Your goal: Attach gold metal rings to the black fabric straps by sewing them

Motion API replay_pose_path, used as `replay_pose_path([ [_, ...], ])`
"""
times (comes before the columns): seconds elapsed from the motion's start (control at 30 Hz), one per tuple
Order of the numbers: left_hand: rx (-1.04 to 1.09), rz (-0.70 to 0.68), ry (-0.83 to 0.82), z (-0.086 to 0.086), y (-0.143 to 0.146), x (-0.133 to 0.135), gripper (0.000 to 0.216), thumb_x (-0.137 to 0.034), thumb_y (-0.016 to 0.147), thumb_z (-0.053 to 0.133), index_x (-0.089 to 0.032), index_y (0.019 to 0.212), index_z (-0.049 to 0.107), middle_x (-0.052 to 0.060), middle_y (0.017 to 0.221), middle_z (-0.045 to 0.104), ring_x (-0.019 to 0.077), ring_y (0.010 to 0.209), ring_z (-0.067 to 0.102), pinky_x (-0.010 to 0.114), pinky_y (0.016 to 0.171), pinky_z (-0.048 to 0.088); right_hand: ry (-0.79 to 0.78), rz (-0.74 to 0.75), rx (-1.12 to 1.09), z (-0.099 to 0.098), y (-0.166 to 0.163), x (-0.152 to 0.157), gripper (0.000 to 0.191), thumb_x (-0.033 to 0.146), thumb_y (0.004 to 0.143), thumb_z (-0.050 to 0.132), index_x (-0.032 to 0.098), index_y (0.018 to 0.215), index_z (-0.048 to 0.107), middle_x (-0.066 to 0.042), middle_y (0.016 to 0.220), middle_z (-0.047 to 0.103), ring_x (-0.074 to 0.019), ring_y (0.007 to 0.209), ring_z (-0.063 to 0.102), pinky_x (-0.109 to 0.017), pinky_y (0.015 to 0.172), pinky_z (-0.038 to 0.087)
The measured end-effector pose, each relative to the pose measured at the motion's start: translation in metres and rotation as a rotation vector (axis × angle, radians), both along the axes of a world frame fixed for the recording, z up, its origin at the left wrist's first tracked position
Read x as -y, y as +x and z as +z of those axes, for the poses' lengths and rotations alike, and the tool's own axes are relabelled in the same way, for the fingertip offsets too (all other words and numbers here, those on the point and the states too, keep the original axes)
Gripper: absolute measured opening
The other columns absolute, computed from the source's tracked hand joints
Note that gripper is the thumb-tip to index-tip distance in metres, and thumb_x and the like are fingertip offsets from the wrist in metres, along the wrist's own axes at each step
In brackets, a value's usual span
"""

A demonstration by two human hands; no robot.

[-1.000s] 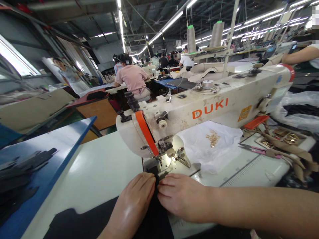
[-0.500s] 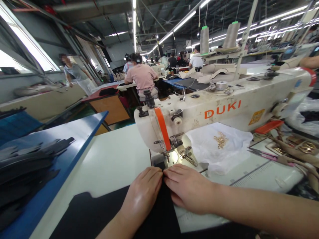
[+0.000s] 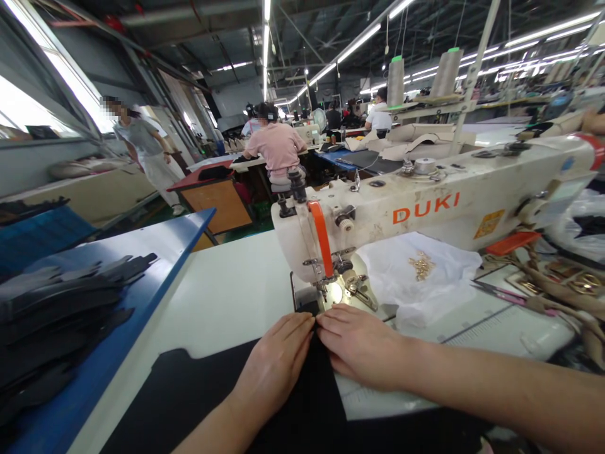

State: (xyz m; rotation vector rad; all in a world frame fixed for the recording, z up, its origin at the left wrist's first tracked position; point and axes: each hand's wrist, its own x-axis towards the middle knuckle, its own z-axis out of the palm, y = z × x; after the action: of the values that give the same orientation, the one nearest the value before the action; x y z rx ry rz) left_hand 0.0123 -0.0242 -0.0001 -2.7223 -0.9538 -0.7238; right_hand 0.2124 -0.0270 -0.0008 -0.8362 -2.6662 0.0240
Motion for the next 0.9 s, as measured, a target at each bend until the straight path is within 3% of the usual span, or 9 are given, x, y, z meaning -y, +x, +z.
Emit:
replay_pose_path([
  [0.27, 0.011, -0.008, -0.051, 0.002, 0.003, 0.000, 0.025, -0.012, 0.091, 0.040, -0.011, 0.106, 0.060, 0.011, 0.101, 0.068, 0.0203, 0.096, 0.063, 0.037, 0.086, 0.056, 0.049, 0.001, 0.008, 0.001, 0.000, 0.000, 0.027, 0.030, 0.085, 0.055, 0.009, 0.101, 0.061, -0.013, 0.111, 0.062, -0.0220, 0.103, 0.055, -0.036, 0.101, 0.037],
  [0.47, 0.005, -0.016, -0.052, 0.001, 0.003, 0.000, 0.024, -0.010, 0.090, 0.042, -0.010, 0.107, 0.060, 0.012, 0.101, 0.067, 0.0201, 0.096, 0.062, 0.036, 0.087, 0.055, 0.160, 0.111, 0.013, -0.005, 0.003, 0.001, 0.016, 0.016, 0.091, 0.046, 0.013, 0.095, 0.061, -0.009, 0.105, 0.065, -0.0196, 0.101, 0.056, -0.035, 0.094, 0.042],
  [0.9, 0.022, -0.030, 0.001, -0.002, 0.020, -0.020, 0.024, -0.011, 0.089, 0.043, -0.011, 0.106, 0.060, 0.012, 0.101, 0.068, 0.0211, 0.094, 0.064, 0.038, 0.087, 0.056, 0.098, 0.142, 0.078, -0.002, 0.024, -0.018, 0.017, 0.015, 0.093, 0.042, 0.014, 0.091, 0.059, -0.007, 0.100, 0.063, -0.0188, 0.098, 0.055, -0.032, 0.086, 0.046],
])
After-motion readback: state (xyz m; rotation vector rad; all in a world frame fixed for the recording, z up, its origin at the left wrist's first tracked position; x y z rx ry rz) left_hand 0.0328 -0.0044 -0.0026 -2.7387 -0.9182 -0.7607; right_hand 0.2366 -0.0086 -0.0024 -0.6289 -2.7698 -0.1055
